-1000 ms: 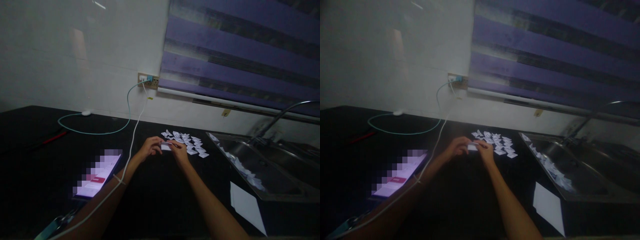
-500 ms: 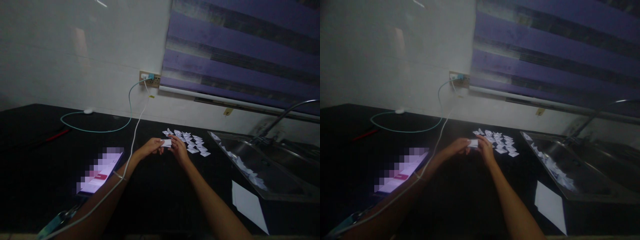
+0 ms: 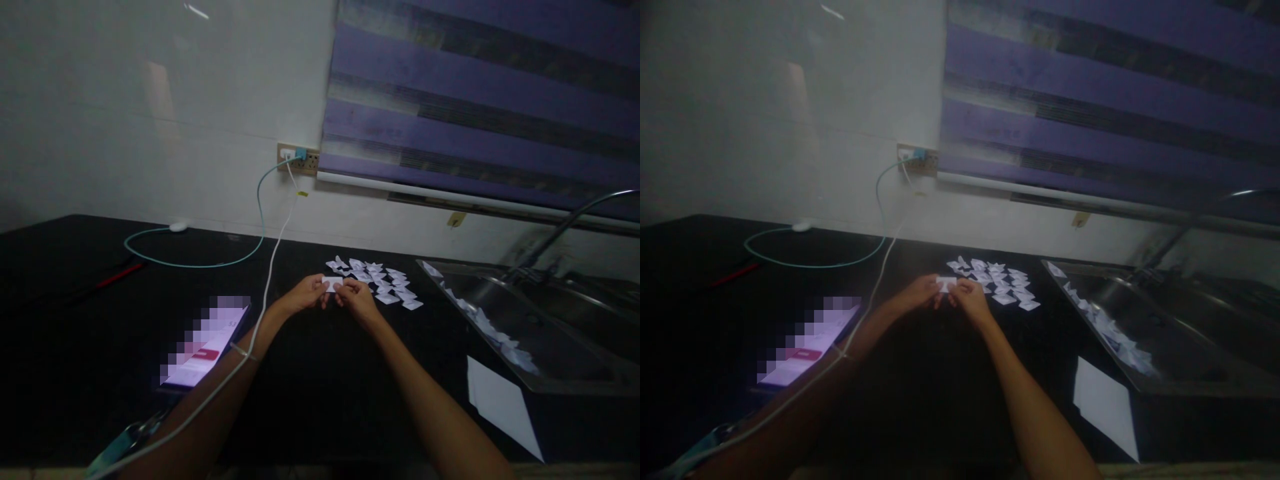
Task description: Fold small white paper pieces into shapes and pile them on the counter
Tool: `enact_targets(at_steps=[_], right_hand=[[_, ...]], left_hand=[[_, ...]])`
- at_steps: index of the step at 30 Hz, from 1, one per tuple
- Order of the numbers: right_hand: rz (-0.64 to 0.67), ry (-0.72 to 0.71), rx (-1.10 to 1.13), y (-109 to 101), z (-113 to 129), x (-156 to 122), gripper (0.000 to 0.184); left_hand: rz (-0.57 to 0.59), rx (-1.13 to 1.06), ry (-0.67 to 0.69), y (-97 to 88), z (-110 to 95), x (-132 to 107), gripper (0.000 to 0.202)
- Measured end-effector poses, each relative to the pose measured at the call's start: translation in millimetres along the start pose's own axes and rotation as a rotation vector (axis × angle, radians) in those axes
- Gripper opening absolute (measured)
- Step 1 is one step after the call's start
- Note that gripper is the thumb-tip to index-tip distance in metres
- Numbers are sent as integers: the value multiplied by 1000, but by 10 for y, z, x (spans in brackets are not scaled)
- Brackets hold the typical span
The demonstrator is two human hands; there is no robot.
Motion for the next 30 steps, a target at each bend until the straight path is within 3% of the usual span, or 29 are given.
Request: enact_targets(at_steps=[7,13,18,30], right_hand=[[17,-16,15,10,4,-6,38],[61,-3,-7,58,80,-60,41],[104,15,-22,71,77,-52,41],[75,-80,-211,59,88,-31,52]], left_hand=[[3,80,36,-19,2,-15,64],[-9,89,-59,-13,24,-17,51],[-36,163,27,-4,7,-15,43],[17,178,89,15,-171,-105,54]])
Point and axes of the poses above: each hand's wrist, its own x-axis towards the middle knuckle, its own y-axis out of the palm, z = x × y, the point moved 2 cm from there along x, towards the middle knuckle, and after that the axes turned 14 degrees about x, right-handed, at the moved point
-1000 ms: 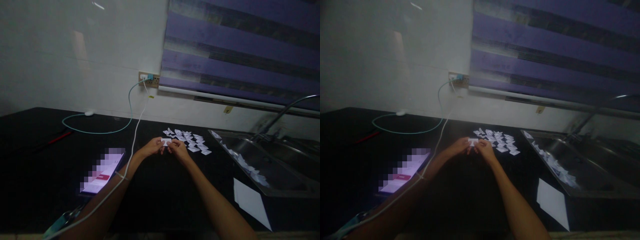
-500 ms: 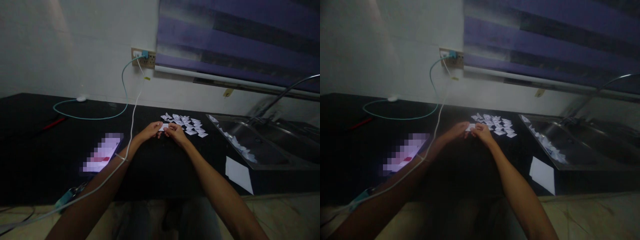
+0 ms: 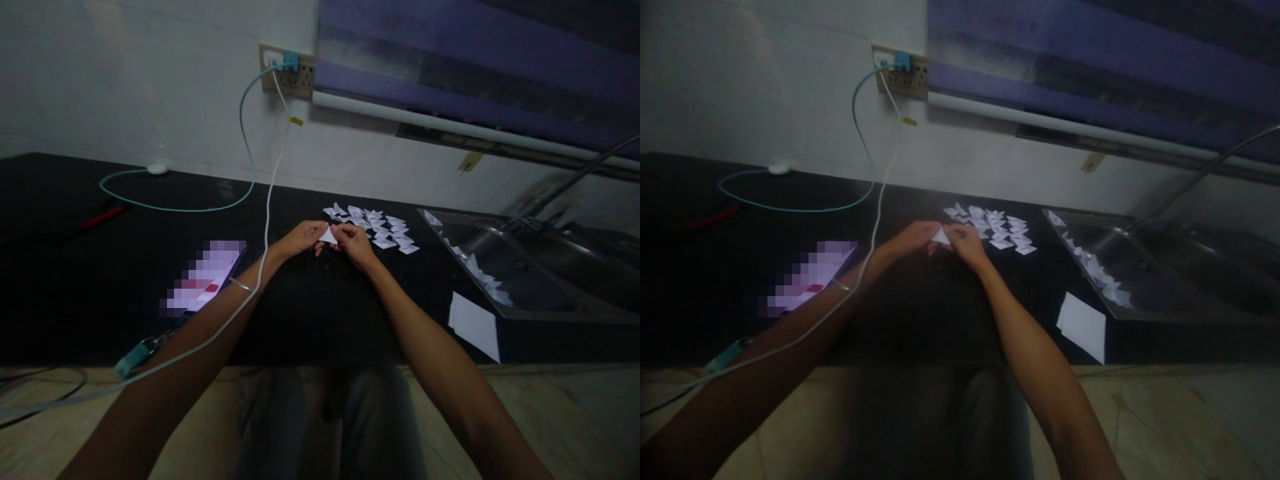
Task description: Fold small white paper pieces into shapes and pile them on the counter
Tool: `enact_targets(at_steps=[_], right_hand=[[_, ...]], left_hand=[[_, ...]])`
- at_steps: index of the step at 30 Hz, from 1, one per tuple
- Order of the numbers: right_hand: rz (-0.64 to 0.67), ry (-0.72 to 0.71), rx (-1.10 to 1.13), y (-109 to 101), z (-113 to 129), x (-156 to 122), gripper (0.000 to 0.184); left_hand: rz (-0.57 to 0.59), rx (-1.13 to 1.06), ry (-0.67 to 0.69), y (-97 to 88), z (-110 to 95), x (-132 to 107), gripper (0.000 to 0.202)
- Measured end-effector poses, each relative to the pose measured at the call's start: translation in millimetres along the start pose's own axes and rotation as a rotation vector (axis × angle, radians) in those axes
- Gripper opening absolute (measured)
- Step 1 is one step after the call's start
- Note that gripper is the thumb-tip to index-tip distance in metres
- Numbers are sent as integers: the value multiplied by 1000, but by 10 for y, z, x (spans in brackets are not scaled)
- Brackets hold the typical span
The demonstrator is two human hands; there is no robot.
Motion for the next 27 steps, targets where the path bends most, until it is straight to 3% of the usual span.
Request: enact_targets(at_steps=[9,19,22,27], right_hand=[[20,-94,-59,-29,58,11,52],[27,-95,-66,-33,23,44,48],[-20,-180,-99,-35,37,43,43],[3,-394,-343,-8,105,-2,59]], left_hand=[[40,-6,-103,-13,37,-13,60],[-26,140,-141,21,54,22,58],[-45,153,-136,22,61,19,57],[-66,89,-104,-6,69,24,48]])
Point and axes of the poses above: each hand's wrist, its own x-axis towards the middle knuckle, its own y-axis out of the palm, z = x × y, the point moved 2 cm from there along x, towards the middle knuckle, and after that the axes turned 14 degrees about x, right-handed, at the moved point
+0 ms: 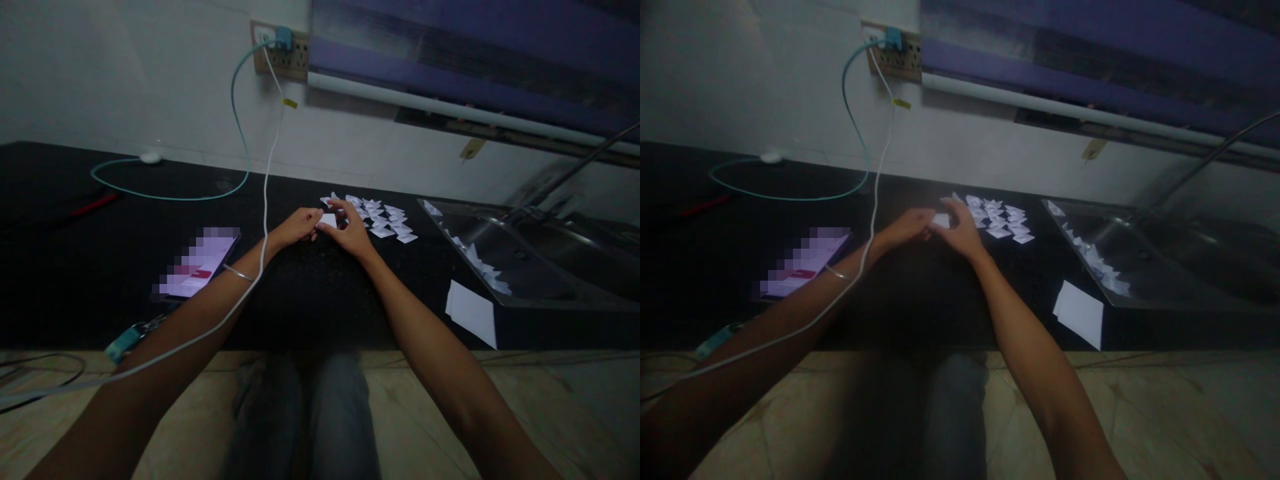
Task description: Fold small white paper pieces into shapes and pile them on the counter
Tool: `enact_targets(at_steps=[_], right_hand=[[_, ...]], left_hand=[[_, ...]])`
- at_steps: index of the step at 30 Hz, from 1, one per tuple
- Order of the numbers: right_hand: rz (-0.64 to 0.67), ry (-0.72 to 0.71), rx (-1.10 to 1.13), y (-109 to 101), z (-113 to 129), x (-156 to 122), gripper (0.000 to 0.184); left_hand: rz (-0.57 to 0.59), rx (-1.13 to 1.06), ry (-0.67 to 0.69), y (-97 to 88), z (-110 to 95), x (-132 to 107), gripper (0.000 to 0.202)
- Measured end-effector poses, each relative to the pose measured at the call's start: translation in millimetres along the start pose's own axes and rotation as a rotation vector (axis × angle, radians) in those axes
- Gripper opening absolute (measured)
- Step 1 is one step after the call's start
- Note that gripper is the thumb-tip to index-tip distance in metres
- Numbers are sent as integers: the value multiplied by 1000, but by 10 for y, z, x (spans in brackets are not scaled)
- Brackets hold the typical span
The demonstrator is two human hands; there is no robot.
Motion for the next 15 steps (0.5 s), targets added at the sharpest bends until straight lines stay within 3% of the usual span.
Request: enact_targets(at_steps=[4,9,15], right_hand=[[95,-78,-88,22,5,-15,52],[33,-47,-76,4,15,-30,50],[75,-108,-126,-10,50,-30,46]], left_hand=[[1,-18,6,-10,20,14,38],[-9,-133,-26,-35,-21,-1,29],[-35,-171,-93,-64,-89,-17,29]])
Point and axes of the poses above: each hand's wrist, its own x-axis towards the middle knuckle, its own y-axis out of the palm, z = x × y, the point moved 2 cm from there along x, towards the middle knuckle, and after that the axes turned 14 degrees about x, right-handed, at the moved point
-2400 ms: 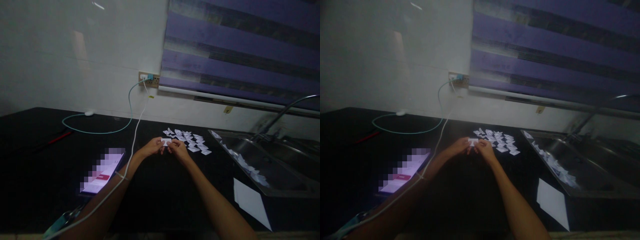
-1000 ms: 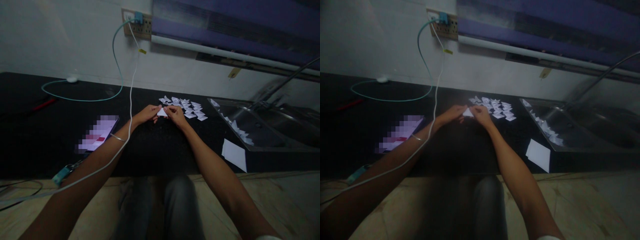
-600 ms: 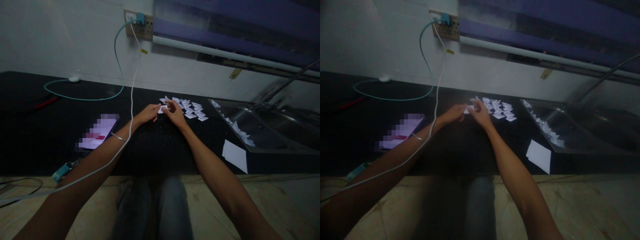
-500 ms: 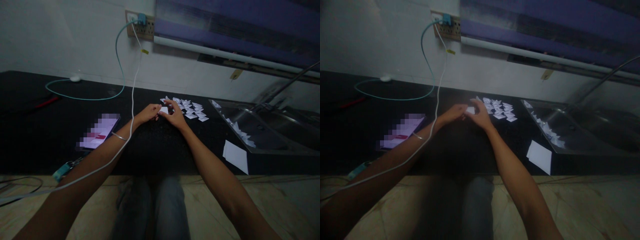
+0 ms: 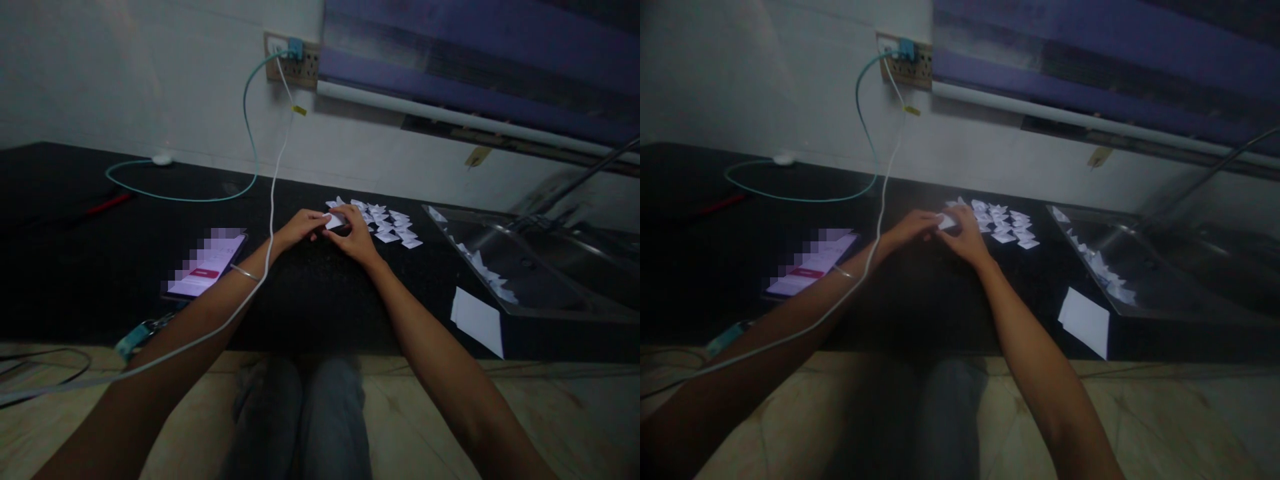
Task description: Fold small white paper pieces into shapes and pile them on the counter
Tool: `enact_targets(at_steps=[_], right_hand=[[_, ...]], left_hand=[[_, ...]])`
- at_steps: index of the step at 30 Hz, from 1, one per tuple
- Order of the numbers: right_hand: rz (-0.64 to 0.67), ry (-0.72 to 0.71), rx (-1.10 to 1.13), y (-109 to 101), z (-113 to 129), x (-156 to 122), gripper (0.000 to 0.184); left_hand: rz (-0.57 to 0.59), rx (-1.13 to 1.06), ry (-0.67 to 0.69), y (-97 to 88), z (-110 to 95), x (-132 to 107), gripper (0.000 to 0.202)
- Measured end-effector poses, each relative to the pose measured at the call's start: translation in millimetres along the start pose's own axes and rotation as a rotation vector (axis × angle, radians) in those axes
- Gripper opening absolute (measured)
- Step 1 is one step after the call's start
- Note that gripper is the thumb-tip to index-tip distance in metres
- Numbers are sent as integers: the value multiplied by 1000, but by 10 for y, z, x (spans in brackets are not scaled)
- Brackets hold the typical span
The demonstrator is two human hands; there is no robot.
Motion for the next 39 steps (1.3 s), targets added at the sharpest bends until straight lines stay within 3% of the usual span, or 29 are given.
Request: enact_targets(at_steps=[4,13,21,26,39], right_hand=[[14,-5,18,-2,-3,8,46],[6,66,60,7,29,-6,36],[32,2,29,-22,4,11,32],[-9,-42,14,-44,-15,17,12],[-66,-78,37,-45,33,35,14]], left_hand=[[12,-34,-43,9,-26,-15,31],[-30,-126,-69,-8,0,-13,13],[-9,-155,-62,-16,50,-1,14],[39,-173,-38,-18,105,13,17],[159,-51,27,-14,101,40,24]])
Point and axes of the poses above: each hand's wrist, its own x-axis towards the middle knuckle, its own y-axis out of the palm, z = x × y, the point moved 2 cm from there along x, towards the middle knuckle, and after that the axes turned 14 degrees about x, right-handed, at the moved point
